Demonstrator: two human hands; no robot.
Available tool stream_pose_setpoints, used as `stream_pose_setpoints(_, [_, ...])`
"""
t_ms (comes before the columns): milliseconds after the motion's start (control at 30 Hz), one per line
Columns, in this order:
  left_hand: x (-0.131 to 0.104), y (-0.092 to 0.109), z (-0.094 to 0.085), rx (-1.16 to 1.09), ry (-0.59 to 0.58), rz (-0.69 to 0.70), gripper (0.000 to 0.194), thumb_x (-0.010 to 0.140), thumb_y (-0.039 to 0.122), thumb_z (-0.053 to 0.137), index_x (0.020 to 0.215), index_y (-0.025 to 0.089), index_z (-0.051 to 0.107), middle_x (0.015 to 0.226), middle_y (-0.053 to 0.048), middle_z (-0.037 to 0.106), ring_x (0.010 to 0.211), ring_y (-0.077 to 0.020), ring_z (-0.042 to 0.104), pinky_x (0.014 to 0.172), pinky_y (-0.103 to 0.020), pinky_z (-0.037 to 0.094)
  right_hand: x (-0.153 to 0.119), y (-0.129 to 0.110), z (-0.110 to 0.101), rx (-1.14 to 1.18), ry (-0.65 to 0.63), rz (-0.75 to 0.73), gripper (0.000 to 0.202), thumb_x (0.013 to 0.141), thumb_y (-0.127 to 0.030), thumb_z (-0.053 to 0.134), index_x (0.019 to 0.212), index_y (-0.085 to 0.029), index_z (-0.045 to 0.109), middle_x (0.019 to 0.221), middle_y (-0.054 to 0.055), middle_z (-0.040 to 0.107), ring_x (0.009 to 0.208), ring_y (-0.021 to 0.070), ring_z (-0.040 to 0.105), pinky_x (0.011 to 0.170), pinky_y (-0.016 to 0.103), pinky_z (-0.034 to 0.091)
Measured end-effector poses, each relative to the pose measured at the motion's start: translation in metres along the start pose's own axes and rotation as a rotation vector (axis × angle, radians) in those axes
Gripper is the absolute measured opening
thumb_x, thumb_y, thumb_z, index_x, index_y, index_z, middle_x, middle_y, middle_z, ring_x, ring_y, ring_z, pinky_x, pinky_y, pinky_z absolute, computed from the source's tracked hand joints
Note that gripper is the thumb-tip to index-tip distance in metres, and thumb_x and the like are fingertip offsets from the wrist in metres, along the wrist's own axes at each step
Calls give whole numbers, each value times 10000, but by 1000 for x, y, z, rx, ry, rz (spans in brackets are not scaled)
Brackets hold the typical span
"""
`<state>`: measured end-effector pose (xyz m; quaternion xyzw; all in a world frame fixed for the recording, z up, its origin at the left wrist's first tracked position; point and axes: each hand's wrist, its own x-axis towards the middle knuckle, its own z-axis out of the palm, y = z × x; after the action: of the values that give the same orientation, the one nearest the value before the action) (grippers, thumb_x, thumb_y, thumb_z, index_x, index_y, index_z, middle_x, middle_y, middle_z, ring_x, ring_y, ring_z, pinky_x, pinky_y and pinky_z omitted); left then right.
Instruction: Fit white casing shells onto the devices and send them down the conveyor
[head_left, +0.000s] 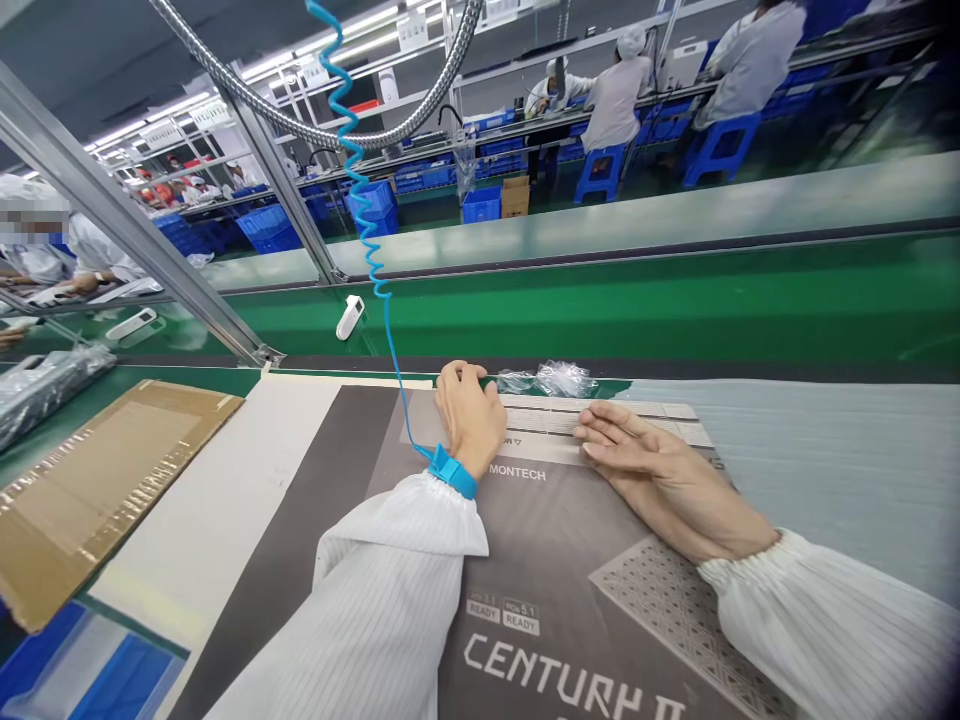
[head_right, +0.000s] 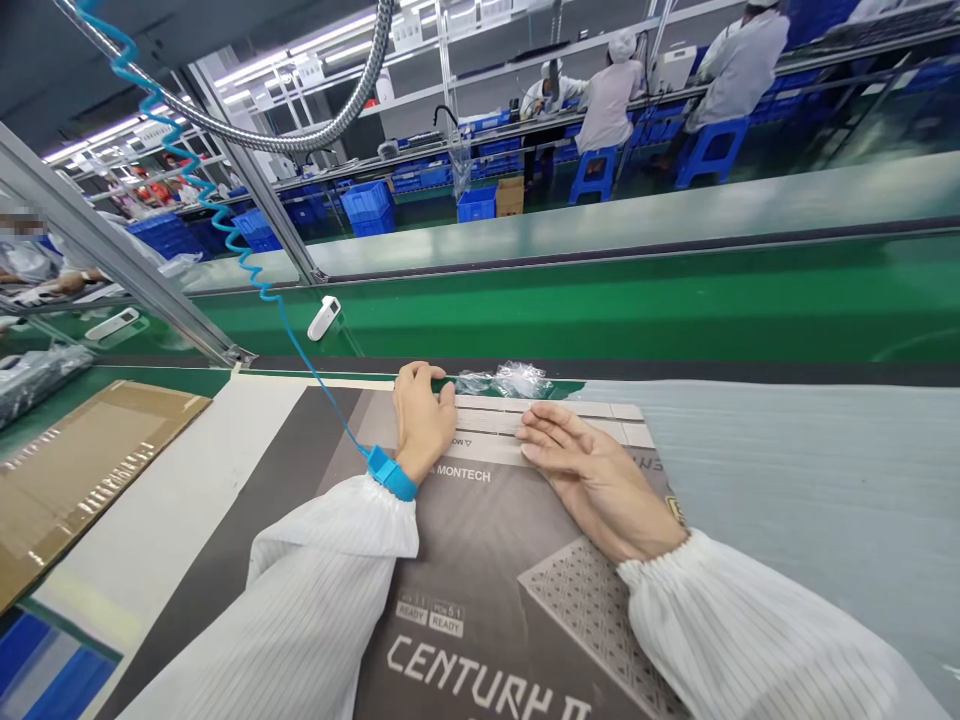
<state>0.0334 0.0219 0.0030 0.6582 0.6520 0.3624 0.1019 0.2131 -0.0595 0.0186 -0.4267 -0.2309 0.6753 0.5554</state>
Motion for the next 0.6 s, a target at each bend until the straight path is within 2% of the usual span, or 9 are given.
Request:
stream_pose_setpoints(200, [0, 0, -1, -3, -1, 5, 139, 851, 168, 589, 990, 176, 586, 1187, -127, 530, 1177, -265, 495, 1019, -417, 385, -2, -3, 6, 37, 63, 0, 399, 619, -16, 821, 943, -230, 730, 1045, 25, 681, 999, 152, 651, 808, 155, 603])
stream_pose_setpoints(367, [-1, 1, -1, -7, 0, -1, 134, 853, 164, 582, 986, 182, 583, 1189, -127, 533, 1170, -264, 500, 1014, -415, 389, -2, -2, 6, 23, 54, 12, 448, 576, -19, 847, 948, -240, 731, 1060, 22, 664, 1007, 152, 638, 831, 158, 598])
stream_pose_setpoints(467, [-1, 2, -1, -13, -4, 1, 138, 855, 165, 583, 993, 176, 584, 1193, -131, 532, 1176, -266, 495, 1018, -415, 386, -2, -2, 8, 11, 90, 4, 460, 551, -10, 843, 933, -241, 732, 1050, 21, 656, 976, 151, 633, 802, 150, 600])
stream_pose_setpoints(600, [-2, 1, -1, -10, -12, -4, 141, 864, 173, 569, 1005, 179, 578, 1203, -133, 528, 1181, -268, 493, 1020, -418, 385, -5, -4, 10, -21, 118, 11, 371, 582, -71, 850, 887, -248, 733, 1029, 21, 650, 903, 133, 621, 728, 121, 590])
